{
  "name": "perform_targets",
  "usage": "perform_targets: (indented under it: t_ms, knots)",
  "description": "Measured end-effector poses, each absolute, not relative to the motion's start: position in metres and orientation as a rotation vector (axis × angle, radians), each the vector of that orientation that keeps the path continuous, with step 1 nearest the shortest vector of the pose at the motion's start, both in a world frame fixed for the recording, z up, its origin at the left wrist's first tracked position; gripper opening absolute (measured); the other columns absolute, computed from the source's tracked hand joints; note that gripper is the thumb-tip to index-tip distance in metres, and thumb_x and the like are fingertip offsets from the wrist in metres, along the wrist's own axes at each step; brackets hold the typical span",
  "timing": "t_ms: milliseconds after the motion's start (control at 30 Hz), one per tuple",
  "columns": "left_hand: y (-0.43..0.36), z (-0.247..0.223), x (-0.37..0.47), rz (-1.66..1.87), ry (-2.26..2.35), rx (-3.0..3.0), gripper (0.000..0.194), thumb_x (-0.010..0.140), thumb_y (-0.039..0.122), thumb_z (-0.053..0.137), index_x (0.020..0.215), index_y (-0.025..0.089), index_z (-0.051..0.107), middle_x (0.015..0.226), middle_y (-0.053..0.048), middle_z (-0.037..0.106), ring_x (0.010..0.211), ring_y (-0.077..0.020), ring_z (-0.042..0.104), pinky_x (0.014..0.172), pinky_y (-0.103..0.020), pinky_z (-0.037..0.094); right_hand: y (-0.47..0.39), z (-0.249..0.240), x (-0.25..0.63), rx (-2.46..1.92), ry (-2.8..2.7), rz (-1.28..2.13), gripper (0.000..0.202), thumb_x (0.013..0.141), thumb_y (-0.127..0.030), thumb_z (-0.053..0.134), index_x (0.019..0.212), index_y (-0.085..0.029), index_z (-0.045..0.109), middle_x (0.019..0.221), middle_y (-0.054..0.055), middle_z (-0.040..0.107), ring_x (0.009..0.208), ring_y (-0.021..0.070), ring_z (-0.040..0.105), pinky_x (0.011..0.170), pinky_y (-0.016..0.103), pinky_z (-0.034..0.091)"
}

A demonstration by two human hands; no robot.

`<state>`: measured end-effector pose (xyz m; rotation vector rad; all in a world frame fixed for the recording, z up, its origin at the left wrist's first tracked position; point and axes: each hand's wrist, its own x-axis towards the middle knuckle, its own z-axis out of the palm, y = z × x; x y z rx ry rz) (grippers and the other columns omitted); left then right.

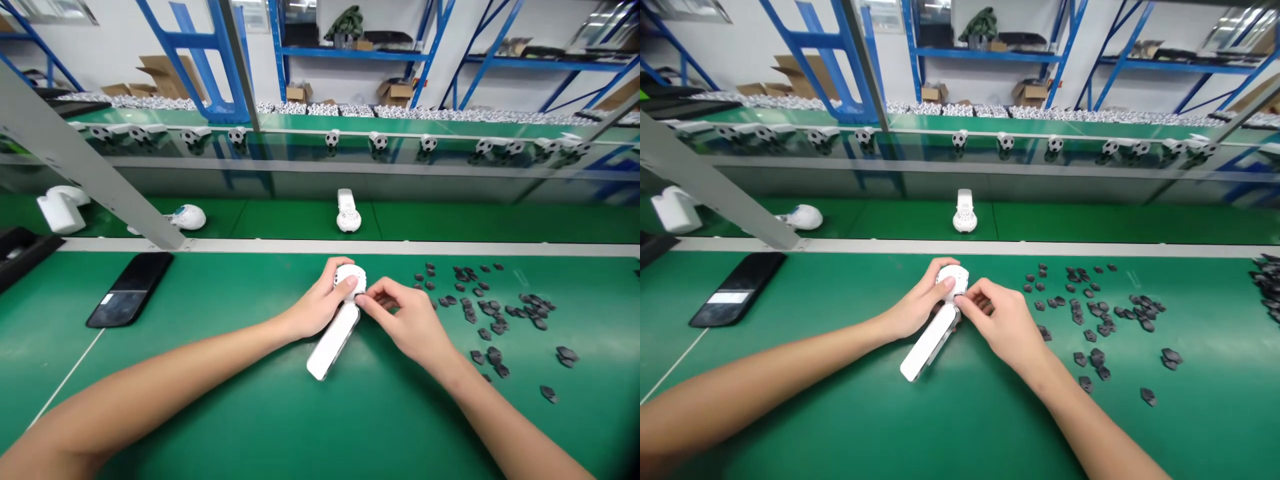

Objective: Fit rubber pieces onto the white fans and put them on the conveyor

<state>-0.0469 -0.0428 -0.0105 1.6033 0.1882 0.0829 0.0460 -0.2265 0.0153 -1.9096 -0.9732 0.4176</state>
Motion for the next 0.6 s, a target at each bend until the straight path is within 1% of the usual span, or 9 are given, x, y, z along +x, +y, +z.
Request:
perform_targets:
  t_ms: [67, 100, 200, 233, 300, 433, 533, 567, 600]
  knots:
    - [-0.044, -0.010, -0.048, 0.083, 0.178, 1.626, 0.050, 0.100, 0.060, 0.056, 0.139, 0.030, 0.044, 0.096, -0.001, 0.064, 0.079, -0.0188, 0.065, 0.069, -0.032, 0.053, -0.226, 0.015, 0.045, -1.917, -1.006, 0.391, 0.022, 0.101, -0.041, 0.064, 0.086, -0.024, 0.065, 0.084, 0.001, 0.073, 0.074, 0.0186, 0.067, 0.071, 0.030, 0.053]
    - [-0.045, -0.010, -0.048, 0.079, 0.168, 1.643, 0.055, 0.098, 0.059, 0.060, 0.141, 0.029, 0.043, 0.097, -0.002, 0.065, 0.080, -0.0191, 0.065, 0.071, -0.033, 0.053, -0.226, 0.015, 0.045, -1.923, -1.020, 0.377, 0.022, 0.101, -0.040, 0.064, 0.085, -0.024, 0.064, 0.084, 0.001, 0.073, 0.074, 0.0189, 0.067, 0.071, 0.030, 0.053]
    - [-0.047, -0.007, -0.048, 0.070, 0.147, 1.696, 0.077, 0.085, 0.056, 0.079, 0.144, 0.027, 0.039, 0.100, -0.003, 0.065, 0.083, -0.0195, 0.066, 0.074, -0.033, 0.052, -0.225, 0.012, 0.047, -1.952, -1.038, 0.337, 0.026, 0.099, -0.040, 0.066, 0.080, -0.024, 0.059, 0.078, 0.000, 0.071, 0.070, 0.0186, 0.066, 0.065, 0.029, 0.050]
    - [-0.048, -0.006, -0.048, 0.069, 0.149, 1.706, 0.079, 0.082, 0.055, 0.082, 0.143, 0.026, 0.040, 0.100, -0.003, 0.065, 0.083, -0.0193, 0.066, 0.074, -0.033, 0.052, -0.225, 0.010, 0.048, -1.959, -1.045, 0.324, 0.027, 0.098, -0.040, 0.067, 0.079, -0.024, 0.058, 0.075, 0.000, 0.070, 0.067, 0.0180, 0.064, 0.063, 0.028, 0.049]
    - [-0.049, -0.003, -0.048, 0.068, 0.160, 1.710, 0.075, 0.081, 0.056, 0.083, 0.137, 0.024, 0.044, 0.099, -0.003, 0.065, 0.081, -0.0186, 0.066, 0.073, -0.032, 0.051, -0.225, 0.005, 0.050, -1.968, -1.063, 0.292, 0.026, 0.097, -0.037, 0.069, 0.078, -0.024, 0.057, 0.072, -0.002, 0.068, 0.064, 0.0168, 0.061, 0.060, 0.027, 0.046]
    - [-0.049, 0.000, -0.049, 0.060, 0.168, 1.681, 0.067, 0.083, 0.058, 0.080, 0.128, 0.023, 0.046, 0.097, -0.002, 0.064, 0.079, -0.0172, 0.064, 0.070, -0.031, 0.049, -0.226, -0.006, 0.053, -2.005, -1.120, 0.189, 0.019, 0.098, -0.029, 0.066, 0.081, -0.023, 0.058, 0.075, -0.002, 0.067, 0.064, 0.0159, 0.058, 0.060, 0.028, 0.043]
    - [-0.050, 0.000, -0.050, 0.056, 0.163, 1.651, 0.065, 0.084, 0.057, 0.080, 0.127, 0.023, 0.045, 0.097, -0.002, 0.064, 0.078, -0.0169, 0.064, 0.070, -0.031, 0.049, -0.225, -0.009, 0.054, -1.997, -1.168, 0.106, 0.017, 0.098, -0.027, 0.065, 0.083, -0.023, 0.058, 0.084, 0.002, 0.068, 0.075, 0.0194, 0.062, 0.064, 0.031, 0.047]
    - [-0.050, 0.000, -0.050, 0.055, 0.157, 1.646, 0.065, 0.084, 0.057, 0.080, 0.127, 0.023, 0.045, 0.097, -0.002, 0.064, 0.078, -0.0169, 0.064, 0.070, -0.030, 0.049, -0.224, -0.010, 0.054, -1.971, -1.161, 0.093, 0.012, 0.097, -0.028, 0.066, 0.088, -0.023, 0.061, 0.092, 0.004, 0.070, 0.082, 0.0214, 0.065, 0.066, 0.031, 0.050]
    - [-0.049, -0.001, -0.050, 0.054, 0.149, 1.646, 0.065, 0.084, 0.056, 0.080, 0.127, 0.023, 0.045, 0.097, -0.002, 0.064, 0.078, -0.0169, 0.064, 0.070, -0.030, 0.049, -0.224, -0.010, 0.054, -1.936, -1.143, 0.101, 0.007, 0.096, -0.030, 0.068, 0.097, -0.024, 0.064, 0.102, 0.006, 0.071, 0.092, 0.0236, 0.067, 0.068, 0.032, 0.054]
